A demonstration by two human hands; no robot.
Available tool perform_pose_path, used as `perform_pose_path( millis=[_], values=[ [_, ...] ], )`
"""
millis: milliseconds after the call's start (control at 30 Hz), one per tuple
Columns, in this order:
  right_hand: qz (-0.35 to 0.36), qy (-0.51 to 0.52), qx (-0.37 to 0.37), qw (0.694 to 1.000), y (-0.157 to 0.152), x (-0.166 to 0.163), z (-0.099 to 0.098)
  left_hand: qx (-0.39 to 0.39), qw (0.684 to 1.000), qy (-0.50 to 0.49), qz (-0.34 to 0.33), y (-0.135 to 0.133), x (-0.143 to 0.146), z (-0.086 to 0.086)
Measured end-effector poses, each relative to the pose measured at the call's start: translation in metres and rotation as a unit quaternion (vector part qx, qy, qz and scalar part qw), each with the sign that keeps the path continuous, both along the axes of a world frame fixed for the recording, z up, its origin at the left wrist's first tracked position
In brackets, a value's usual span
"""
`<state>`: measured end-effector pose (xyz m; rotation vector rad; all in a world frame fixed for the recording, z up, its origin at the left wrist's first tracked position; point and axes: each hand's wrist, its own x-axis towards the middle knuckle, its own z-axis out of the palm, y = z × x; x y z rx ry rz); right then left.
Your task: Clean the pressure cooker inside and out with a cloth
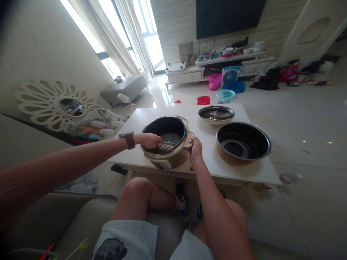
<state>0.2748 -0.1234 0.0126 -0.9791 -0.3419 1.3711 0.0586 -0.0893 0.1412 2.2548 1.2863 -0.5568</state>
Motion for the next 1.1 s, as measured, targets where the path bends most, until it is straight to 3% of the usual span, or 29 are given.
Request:
perform_pose_path(
  millis=[67,133,233,300,400,467,533,633,700,800,900,1000,1100],
  values=[
    [-0.001,0.001,-0.005,1.000,0.001,0.000,0.000,-0.119,0.980,-0.113,0.112,0.002,0.011,0.003],
    [0.001,-0.001,-0.011,1.000,0.002,0.000,0.000,-0.160,0.930,-0.255,0.212,0.006,0.020,0.003],
    [0.003,-0.001,-0.014,1.000,0.002,0.000,0.000,-0.085,0.868,-0.375,0.314,0.013,0.027,0.004],
    [0.001,0.002,-0.013,1.000,0.001,0.000,0.000,0.007,0.856,-0.382,0.349,0.019,0.027,0.008],
    [-0.001,0.003,-0.010,1.000,0.001,0.000,0.000,0.183,0.873,-0.315,0.325,0.025,0.020,0.021],
    [-0.001,0.002,-0.010,1.000,0.001,-0.001,0.000,0.291,0.893,-0.233,0.253,0.024,0.015,0.028],
    [-0.001,0.000,-0.010,1.000,0.001,-0.001,0.000,0.339,0.919,-0.140,0.148,0.021,0.010,0.028],
    [0.002,0.000,-0.004,1.000,0.002,0.000,0.001,0.297,0.955,-0.011,0.015,0.012,0.009,0.011],
    [0.004,0.002,-0.003,1.000,0.001,0.000,0.001,0.237,0.970,0.053,-0.010,0.005,0.012,-0.007],
    [-0.001,0.001,-0.010,1.000,0.001,0.000,0.001,0.154,0.985,0.063,-0.044,-0.003,0.019,-0.030],
    [-0.005,-0.005,-0.013,1.000,0.000,0.000,0.002,0.117,0.991,0.028,-0.062,-0.005,0.024,-0.037],
    [-0.002,-0.003,-0.012,1.000,0.000,0.000,0.002,0.099,0.995,0.007,-0.023,0.002,0.023,-0.035],
    [0.000,-0.001,-0.009,1.000,0.000,-0.001,0.003,0.094,0.983,-0.094,0.128,0.017,0.017,-0.034]
  ],
)
